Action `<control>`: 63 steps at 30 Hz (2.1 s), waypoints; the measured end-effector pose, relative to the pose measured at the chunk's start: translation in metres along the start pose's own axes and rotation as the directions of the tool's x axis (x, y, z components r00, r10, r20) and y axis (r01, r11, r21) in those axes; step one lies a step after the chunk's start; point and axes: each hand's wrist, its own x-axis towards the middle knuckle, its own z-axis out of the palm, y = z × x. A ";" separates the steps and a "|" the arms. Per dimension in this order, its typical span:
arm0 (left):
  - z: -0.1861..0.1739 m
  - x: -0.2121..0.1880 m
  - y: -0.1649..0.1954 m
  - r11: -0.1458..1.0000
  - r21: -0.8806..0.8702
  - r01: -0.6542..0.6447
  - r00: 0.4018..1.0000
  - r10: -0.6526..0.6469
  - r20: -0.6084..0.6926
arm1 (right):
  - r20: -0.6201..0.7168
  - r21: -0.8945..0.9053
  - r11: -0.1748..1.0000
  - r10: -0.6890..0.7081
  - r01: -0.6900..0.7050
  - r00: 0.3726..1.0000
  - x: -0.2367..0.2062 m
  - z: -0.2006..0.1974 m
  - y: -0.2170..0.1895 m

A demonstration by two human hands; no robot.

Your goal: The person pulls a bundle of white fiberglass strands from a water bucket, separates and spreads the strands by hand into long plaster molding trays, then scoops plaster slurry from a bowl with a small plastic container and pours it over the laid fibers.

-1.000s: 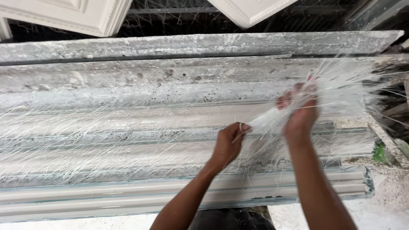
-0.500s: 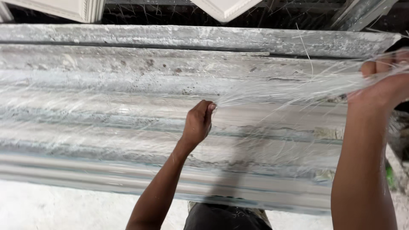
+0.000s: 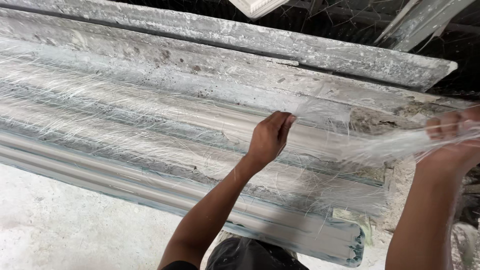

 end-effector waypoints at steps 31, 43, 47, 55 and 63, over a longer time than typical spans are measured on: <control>-0.067 -0.031 -0.022 0.911 0.326 -0.251 0.947 0.161 0.278 | -0.213 0.357 0.855 0.467 -0.376 0.858 -0.095 0.284 0.173; -0.146 -0.025 -0.208 0.770 0.637 -0.046 0.924 -0.210 0.320 | -0.319 0.359 0.876 0.440 -0.323 0.840 -0.083 0.272 0.137; -0.145 -0.037 -0.259 0.763 0.623 -0.172 0.921 -0.101 0.377 | -0.353 0.279 0.899 0.424 -0.339 0.834 -0.086 0.272 0.137; -0.134 -0.038 -0.276 0.761 0.620 -0.191 0.892 -0.129 0.433 | -0.373 0.237 0.909 0.410 -0.342 0.832 -0.086 0.283 0.139; -0.130 -0.040 -0.274 0.783 0.592 -0.192 0.908 -0.088 0.410 | -0.425 0.222 0.910 0.413 -0.350 0.806 -0.086 0.283 0.144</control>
